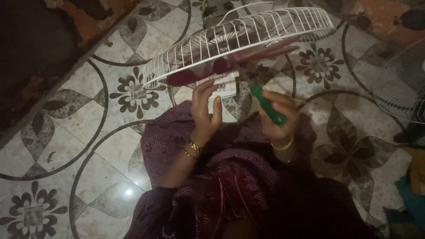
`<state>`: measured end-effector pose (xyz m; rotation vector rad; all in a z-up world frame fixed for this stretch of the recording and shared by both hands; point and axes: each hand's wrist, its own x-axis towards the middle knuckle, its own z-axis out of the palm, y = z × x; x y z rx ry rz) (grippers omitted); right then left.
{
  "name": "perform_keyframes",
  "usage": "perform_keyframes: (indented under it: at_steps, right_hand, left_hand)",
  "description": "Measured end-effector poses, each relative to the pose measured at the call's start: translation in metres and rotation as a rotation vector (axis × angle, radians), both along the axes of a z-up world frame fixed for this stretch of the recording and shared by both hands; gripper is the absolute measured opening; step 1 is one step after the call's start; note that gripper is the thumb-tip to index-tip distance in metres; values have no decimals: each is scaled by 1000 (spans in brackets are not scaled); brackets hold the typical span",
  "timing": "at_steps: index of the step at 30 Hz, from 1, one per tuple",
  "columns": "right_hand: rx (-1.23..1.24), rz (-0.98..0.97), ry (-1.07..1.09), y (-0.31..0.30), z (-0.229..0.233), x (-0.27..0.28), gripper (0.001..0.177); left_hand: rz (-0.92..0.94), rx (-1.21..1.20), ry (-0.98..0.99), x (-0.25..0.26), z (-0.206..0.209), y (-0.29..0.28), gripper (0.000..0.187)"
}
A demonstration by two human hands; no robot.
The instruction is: The person sits on the floor and uses a green screwdriver to tighten screws on the front grill of a white electric fan. They repeatedly adjust the screwdriver and apply torque to secure the grill to the fan body.
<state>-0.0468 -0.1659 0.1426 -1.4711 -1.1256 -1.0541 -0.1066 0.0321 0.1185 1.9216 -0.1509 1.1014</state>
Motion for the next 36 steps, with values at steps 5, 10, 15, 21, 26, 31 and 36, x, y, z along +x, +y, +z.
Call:
perform_keyframes:
  at_steps: [5, 10, 15, 21, 26, 31, 36]
  right_hand:
    - [45, 62, 104, 12, -14, 13, 44]
    - [28, 38, 166, 19, -21, 20, 44]
    - [-61, 39, 47, 25, -19, 12, 38]
    - [-45, 68, 256, 22, -11, 1, 33]
    - [85, 115, 313, 24, -12, 14, 30]
    - [160, 247, 449, 23, -21, 31, 28]
    - [271, 239, 476, 5, -28, 31, 34]
  left_hand:
    - [-19, 18, -22, -3, 5, -4, 23]
    - [-77, 61, 13, 1, 5, -17, 22]
    - [-162, 44, 22, 5, 7, -36, 29]
    - [-199, -6, 76, 2, 1, -38, 30]
    - [-85, 40, 30, 16, -20, -27, 24]
    - [217, -99, -176, 14, -26, -5, 34]
    - [277, -174, -216, 6, -14, 15, 61]
